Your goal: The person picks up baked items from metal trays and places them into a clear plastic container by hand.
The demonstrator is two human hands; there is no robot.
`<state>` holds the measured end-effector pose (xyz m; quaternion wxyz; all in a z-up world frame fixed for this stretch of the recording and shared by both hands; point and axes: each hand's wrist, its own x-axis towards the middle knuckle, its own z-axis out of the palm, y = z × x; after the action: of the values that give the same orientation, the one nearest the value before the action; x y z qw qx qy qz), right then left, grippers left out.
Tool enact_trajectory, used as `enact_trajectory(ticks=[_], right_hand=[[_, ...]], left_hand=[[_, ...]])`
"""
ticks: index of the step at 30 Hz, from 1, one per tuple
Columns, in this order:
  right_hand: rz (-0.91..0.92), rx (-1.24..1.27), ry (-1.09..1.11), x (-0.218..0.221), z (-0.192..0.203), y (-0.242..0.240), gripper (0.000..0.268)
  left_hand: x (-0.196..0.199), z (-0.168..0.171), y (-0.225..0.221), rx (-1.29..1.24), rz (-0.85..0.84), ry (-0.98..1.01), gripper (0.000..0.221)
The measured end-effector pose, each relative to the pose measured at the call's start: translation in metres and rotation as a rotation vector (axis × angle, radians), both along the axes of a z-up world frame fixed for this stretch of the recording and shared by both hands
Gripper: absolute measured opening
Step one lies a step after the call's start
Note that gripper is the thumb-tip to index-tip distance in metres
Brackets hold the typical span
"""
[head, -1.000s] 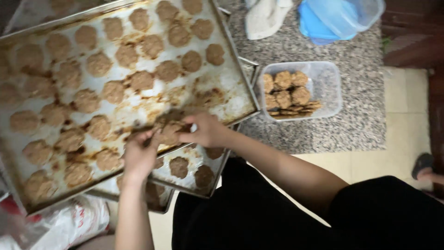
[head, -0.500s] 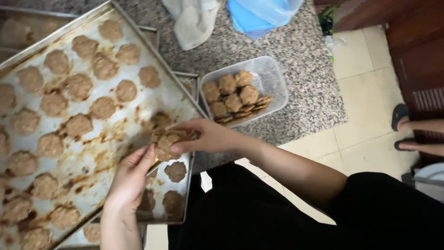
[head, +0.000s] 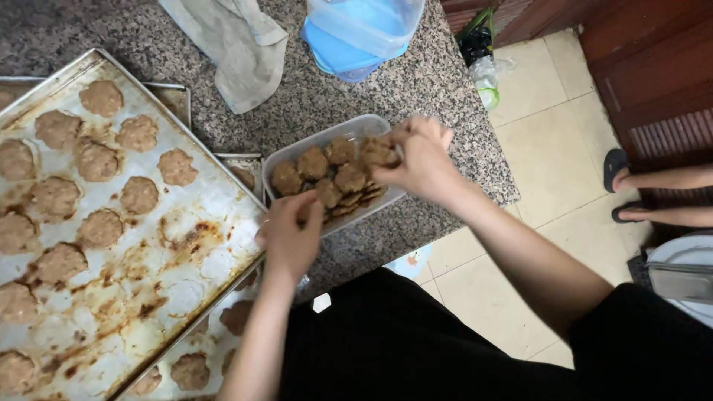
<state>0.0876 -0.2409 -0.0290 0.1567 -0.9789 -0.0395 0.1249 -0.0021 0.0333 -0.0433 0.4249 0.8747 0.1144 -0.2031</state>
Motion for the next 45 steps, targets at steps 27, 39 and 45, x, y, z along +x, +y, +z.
enact_trajectory(ticks=[27, 39, 45], right_hand=[[-0.008, -0.649, 0.081, 0.02, -0.026, 0.066, 0.087], [0.011, -0.704, 0.013, 0.024, -0.027, 0.074, 0.082], [0.01, -0.592, -0.053, 0.027, -0.036, 0.069, 0.072]], left_hand=[[0.067, -0.011, -0.077, 0.453, -0.437, -0.35, 0.035], [0.074, -0.054, -0.083, 0.673, -0.634, -0.226, 0.055], [0.083, -0.044, -0.069, 0.576, -0.587, -0.153, 0.051]])
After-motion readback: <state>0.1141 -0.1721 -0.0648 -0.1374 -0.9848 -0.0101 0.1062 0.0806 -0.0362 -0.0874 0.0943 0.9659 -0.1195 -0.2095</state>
